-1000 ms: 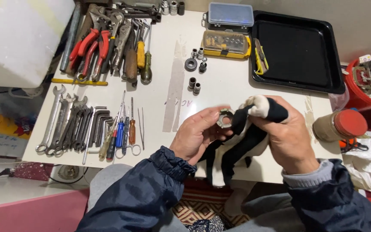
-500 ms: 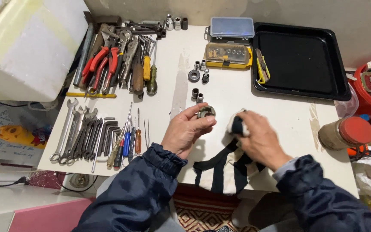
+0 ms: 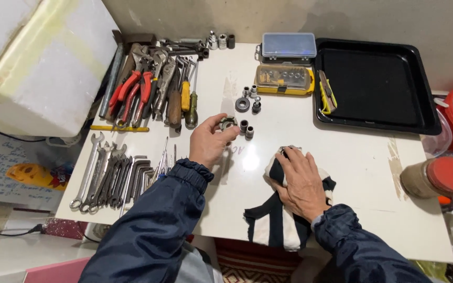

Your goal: The person sits at a low table and wipes small metal parts with a cloth. They pick up each part, wipe it thoroughly, and place it back on the table among other tools.

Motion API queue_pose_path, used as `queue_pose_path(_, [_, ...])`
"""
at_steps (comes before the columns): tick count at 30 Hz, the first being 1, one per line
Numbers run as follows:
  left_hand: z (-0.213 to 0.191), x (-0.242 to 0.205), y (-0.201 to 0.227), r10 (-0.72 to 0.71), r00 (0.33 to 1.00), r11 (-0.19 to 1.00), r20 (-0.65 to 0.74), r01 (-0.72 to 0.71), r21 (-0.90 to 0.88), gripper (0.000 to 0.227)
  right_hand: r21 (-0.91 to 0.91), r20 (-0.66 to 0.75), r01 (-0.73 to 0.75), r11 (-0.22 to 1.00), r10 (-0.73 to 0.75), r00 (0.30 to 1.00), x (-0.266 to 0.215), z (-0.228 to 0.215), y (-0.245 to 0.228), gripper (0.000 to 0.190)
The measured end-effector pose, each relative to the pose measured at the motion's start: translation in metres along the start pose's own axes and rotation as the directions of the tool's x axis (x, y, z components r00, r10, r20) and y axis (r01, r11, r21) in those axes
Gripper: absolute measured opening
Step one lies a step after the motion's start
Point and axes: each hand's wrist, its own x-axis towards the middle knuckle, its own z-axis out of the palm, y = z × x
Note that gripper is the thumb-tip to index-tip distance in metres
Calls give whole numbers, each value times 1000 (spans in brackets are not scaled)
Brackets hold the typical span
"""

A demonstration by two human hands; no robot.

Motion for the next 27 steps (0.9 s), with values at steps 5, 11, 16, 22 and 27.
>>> queue_pose_path(5, [-6,28,-2,28,998,985,-53,-19,170,73,30,29,-57,998,56,998,9,-7,-3,77])
queue_pose_path(11, [13,37,45,35,994,835,-100,26,550,69,34,58,-12,999,10,998,13,-15,-7,62])
queue_pose_path(16, [16,77,43,26,997,730,-70,29,683,69,-5,-26,-8,1000,8,1000,15,-16,-12,57])
queue_pose_path(22, [24,142,31,150,989,640,-12,-88,763,71,-17,-63,8,1000,-9,998,19,-17,-12,58])
queue_pose_path(27, [34,196,19,130,991,493,-14,-52,868,60,-8,-102,-7,1000,7,995,20,-11,-10,58])
